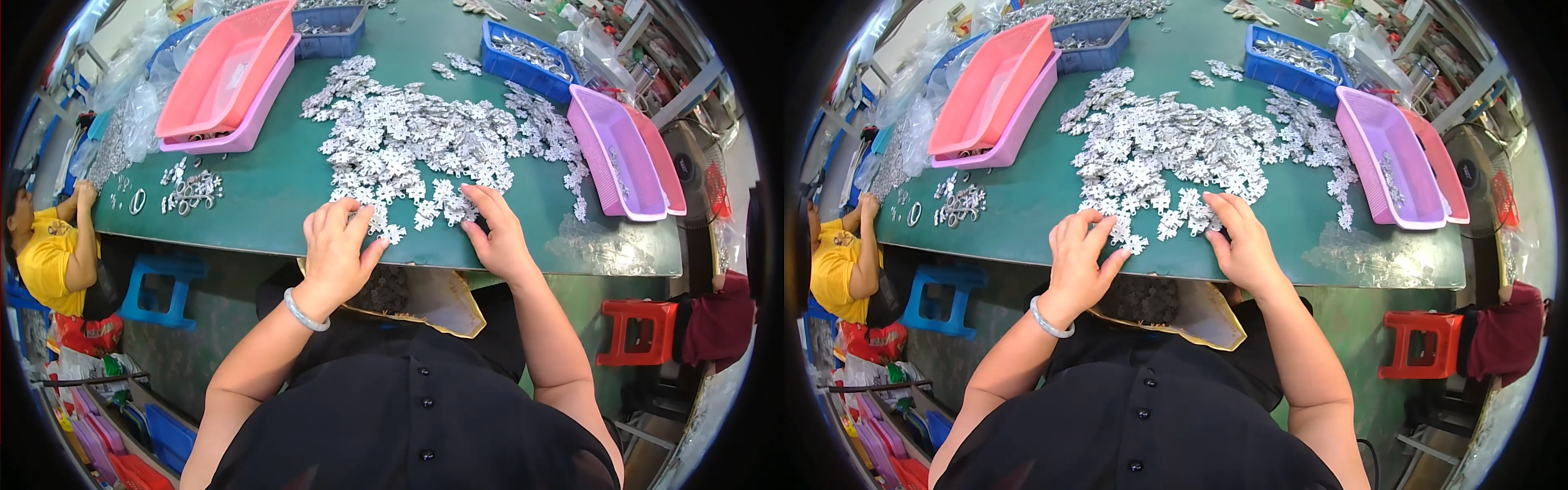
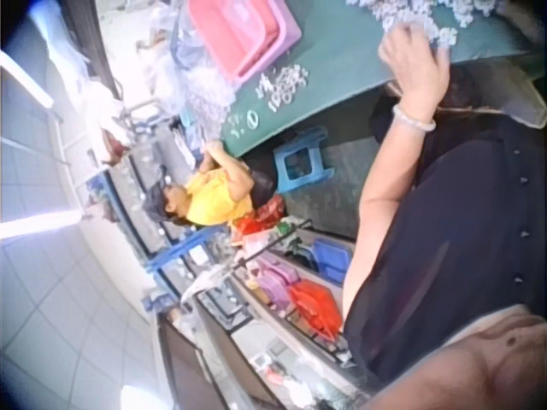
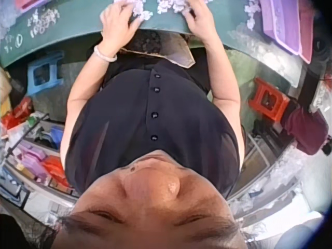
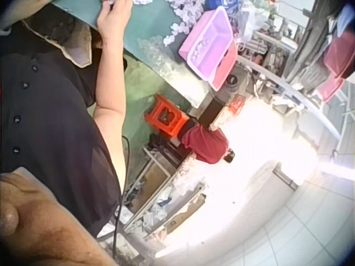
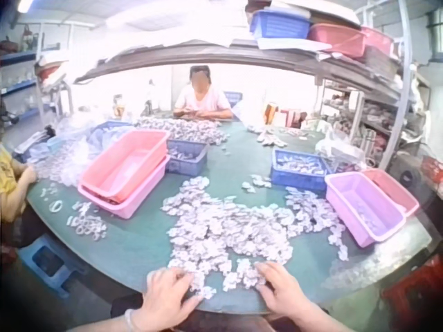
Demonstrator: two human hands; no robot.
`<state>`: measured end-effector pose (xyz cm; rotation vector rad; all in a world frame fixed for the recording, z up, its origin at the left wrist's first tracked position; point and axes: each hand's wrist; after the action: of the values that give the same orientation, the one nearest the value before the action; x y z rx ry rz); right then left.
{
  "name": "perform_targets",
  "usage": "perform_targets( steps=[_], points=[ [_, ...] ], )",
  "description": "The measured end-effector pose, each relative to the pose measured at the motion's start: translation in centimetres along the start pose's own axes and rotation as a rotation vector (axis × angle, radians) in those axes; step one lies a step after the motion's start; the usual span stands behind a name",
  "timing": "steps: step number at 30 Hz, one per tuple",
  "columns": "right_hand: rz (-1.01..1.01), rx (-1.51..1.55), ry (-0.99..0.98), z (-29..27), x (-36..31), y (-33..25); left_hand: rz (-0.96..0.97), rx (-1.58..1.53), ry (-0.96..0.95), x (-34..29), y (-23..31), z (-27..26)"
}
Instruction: The person sorts through a large pile of small snowflake-shaped metal parts on a green table, moving them by hand and picking up individual pieces to place them into a bag held in their lap.
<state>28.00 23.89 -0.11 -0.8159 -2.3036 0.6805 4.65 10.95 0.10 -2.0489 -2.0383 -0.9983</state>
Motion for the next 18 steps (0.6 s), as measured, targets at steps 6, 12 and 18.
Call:
perform_targets(
  steps=[6, 12, 18],
  points=[
    [-0.091, -0.079, 0.16, 0.0, -0.6, 0.9, 0.114, -0.082, 0.018, 0.0, 0.5, 1.2],
    [-0.192, -0.236, -0.019, 0.5, -1.3, -0.3, 0.176, -0.04, -0.138, 0.2, 1.3, 1.0],
    [-0.236, -0.214, -0.04, 0.9, -0.5, -1.1, 0.201, 0.003, -0.179, 0.3, 1.7, 1.0]
  ],
)
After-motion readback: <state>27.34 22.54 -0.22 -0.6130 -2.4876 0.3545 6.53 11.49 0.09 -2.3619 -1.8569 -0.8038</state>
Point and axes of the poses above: each hand's wrist, its own x-axis towards the middle knuckle, its own z-axis out of the palm, y = z × x, and after that the axes turned 2 degrees about -y, right-handed
